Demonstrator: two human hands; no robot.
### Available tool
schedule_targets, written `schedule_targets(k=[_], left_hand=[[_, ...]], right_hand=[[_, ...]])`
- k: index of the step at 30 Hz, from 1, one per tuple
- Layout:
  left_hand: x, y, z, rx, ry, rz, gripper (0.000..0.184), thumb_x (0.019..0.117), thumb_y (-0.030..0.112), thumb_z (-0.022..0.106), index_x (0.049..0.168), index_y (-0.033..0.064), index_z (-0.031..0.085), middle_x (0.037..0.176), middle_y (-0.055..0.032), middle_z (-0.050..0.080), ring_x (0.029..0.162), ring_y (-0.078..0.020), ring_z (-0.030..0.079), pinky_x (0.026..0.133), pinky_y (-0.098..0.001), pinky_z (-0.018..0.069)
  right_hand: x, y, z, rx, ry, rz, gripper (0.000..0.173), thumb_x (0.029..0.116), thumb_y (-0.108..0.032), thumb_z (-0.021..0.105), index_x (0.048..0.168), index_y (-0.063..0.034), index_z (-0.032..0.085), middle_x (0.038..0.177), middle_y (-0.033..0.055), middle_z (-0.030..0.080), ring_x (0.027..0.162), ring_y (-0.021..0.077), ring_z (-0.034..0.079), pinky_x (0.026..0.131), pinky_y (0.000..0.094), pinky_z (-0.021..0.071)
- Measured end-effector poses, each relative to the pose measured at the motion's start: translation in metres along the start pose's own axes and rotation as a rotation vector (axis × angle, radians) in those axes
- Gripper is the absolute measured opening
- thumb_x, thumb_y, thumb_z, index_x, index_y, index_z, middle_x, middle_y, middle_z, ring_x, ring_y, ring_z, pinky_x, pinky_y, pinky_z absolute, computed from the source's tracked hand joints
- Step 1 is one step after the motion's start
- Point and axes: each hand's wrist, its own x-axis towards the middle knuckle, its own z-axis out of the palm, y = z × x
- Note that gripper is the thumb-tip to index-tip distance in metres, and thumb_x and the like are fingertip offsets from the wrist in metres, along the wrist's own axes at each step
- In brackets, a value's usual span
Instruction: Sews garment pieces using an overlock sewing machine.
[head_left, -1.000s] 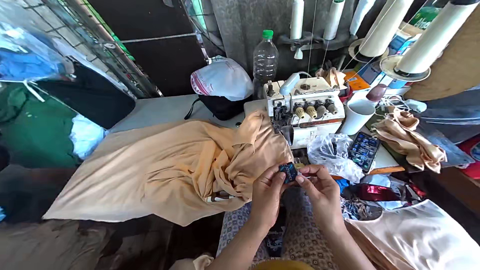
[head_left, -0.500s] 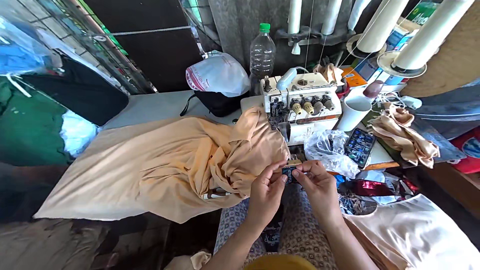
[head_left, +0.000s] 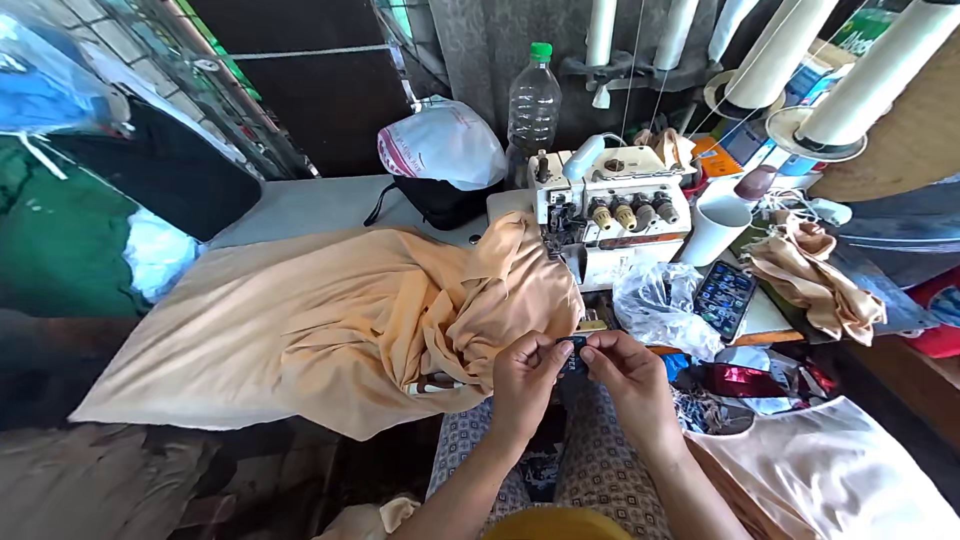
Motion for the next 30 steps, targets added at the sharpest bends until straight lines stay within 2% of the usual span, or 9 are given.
schedule_targets(k=[7, 9, 13, 15, 17, 19, 21, 24, 30], left_hand=[[0.0, -0.006, -0.001, 0.088, 0.014, 0.151, 0.008, 0.0928, 0.006, 0.069, 0.085, 0.0051, 0.068, 0.07, 0.0067, 0.062, 0.06, 0.002, 0.056, 0.057, -0.0146, 0.0493], [0.0, -0.009, -0.001, 0.131, 0.003, 0.225, 0.007, 0.0944, 0.007, 0.068, 0.088, 0.0034, 0.067, 0.073, 0.0052, 0.065, 0.062, 0.0017, 0.06, 0.058, -0.0149, 0.0533], [0.011, -0.018, -0.001, 0.305, -0.017, 0.467, 0.01, 0.0971, 0.006, 0.063, 0.093, -0.0029, 0.065, 0.077, -0.0024, 0.066, 0.066, 0.0022, 0.058, 0.062, -0.012, 0.0496], [0.025, -0.013, -0.003, 0.385, -0.054, 0.491, 0.015, 0.0987, 0.009, 0.062, 0.102, -0.0051, 0.066, 0.08, -0.0058, 0.068, 0.067, -0.0018, 0.061, 0.064, -0.0161, 0.0529], [0.043, 0.0, -0.008, 0.437, -0.09, 0.435, 0.033, 0.1013, 0.017, 0.062, 0.124, -0.007, 0.057, 0.077, -0.0062, 0.063, 0.062, -0.0073, 0.059, 0.059, -0.0236, 0.0534], [0.06, 0.01, -0.013, 0.494, -0.08, 0.459, 0.047, 0.1041, 0.024, 0.057, 0.139, -0.0055, 0.046, 0.084, -0.0049, 0.062, 0.071, -0.0081, 0.06, 0.068, -0.0258, 0.0548], [0.077, 0.011, -0.014, 0.557, -0.047, 0.563, 0.039, 0.1024, 0.019, 0.06, 0.133, -0.0044, 0.052, 0.1, -0.0104, 0.064, 0.088, -0.0142, 0.065, 0.082, -0.032, 0.057], [0.093, 0.002, -0.011, 0.738, -0.084, 0.613, 0.018, 0.0994, 0.015, 0.063, 0.107, 0.002, 0.073, 0.111, -0.013, 0.069, 0.107, -0.0235, 0.066, 0.094, -0.0396, 0.0554], [0.1, -0.013, -0.007, 1.042, -0.176, 0.52, 0.025, 0.1003, 0.02, 0.062, 0.108, 0.0021, 0.077, 0.115, -0.0134, 0.074, 0.114, -0.0317, 0.068, 0.101, -0.0432, 0.0528]], right_hand=[[0.0, -0.002, 0.006, 0.012, 0.046, 0.058, 0.005, 0.0904, -0.004, 0.068, 0.094, -0.0028, 0.072, 0.081, 0.0, 0.071, 0.066, 0.0039, 0.066, 0.062, 0.0172, 0.0569], [0.0, 0.0, 0.008, 0.021, 0.059, 0.052, 0.005, 0.0901, -0.003, 0.068, 0.093, -0.0024, 0.072, 0.08, 0.0005, 0.071, 0.066, 0.0041, 0.066, 0.061, 0.0174, 0.0569], [0.008, 0.005, 0.012, 0.006, 0.066, 0.005, 0.006, 0.0915, -0.002, 0.066, 0.095, -0.0018, 0.072, 0.081, -0.0001, 0.071, 0.066, 0.0033, 0.065, 0.062, 0.0171, 0.0569], [0.024, 0.007, 0.012, -0.022, 0.055, -0.031, 0.006, 0.0923, -0.002, 0.066, 0.095, -0.0012, 0.071, 0.08, -0.0002, 0.071, 0.066, 0.0032, 0.065, 0.062, 0.0181, 0.0568], [0.049, 0.005, 0.01, -0.067, 0.041, -0.049, 0.006, 0.0933, -0.004, 0.066, 0.094, -0.0011, 0.071, 0.079, -0.0007, 0.069, 0.066, 0.0028, 0.064, 0.062, 0.0193, 0.056], [0.08, 0.002, 0.007, -0.146, 0.022, -0.004, 0.007, 0.0936, -0.007, 0.067, 0.092, -0.0019, 0.072, 0.076, -0.0013, 0.068, 0.063, 0.0018, 0.06, 0.06, 0.019, 0.0527], [0.11, 0.003, 0.007, -0.273, -0.013, 0.084, 0.008, 0.0929, -0.009, 0.07, 0.093, -0.0029, 0.074, 0.077, 0.0011, 0.069, 0.066, 0.0039, 0.061, 0.063, 0.0224, 0.0516], [0.137, 0.008, 0.01, -0.433, -0.073, 0.203, 0.01, 0.0922, -0.013, 0.074, 0.095, -0.0035, 0.075, 0.085, 0.0067, 0.071, 0.078, 0.0137, 0.066, 0.076, 0.0362, 0.0537], [0.142, 0.009, 0.013, -0.572, -0.124, 0.274, 0.01, 0.0925, -0.015, 0.071, 0.093, -0.006, 0.076, 0.087, 0.0062, 0.072, 0.082, 0.0156, 0.067, 0.08, 0.0409, 0.0532]])
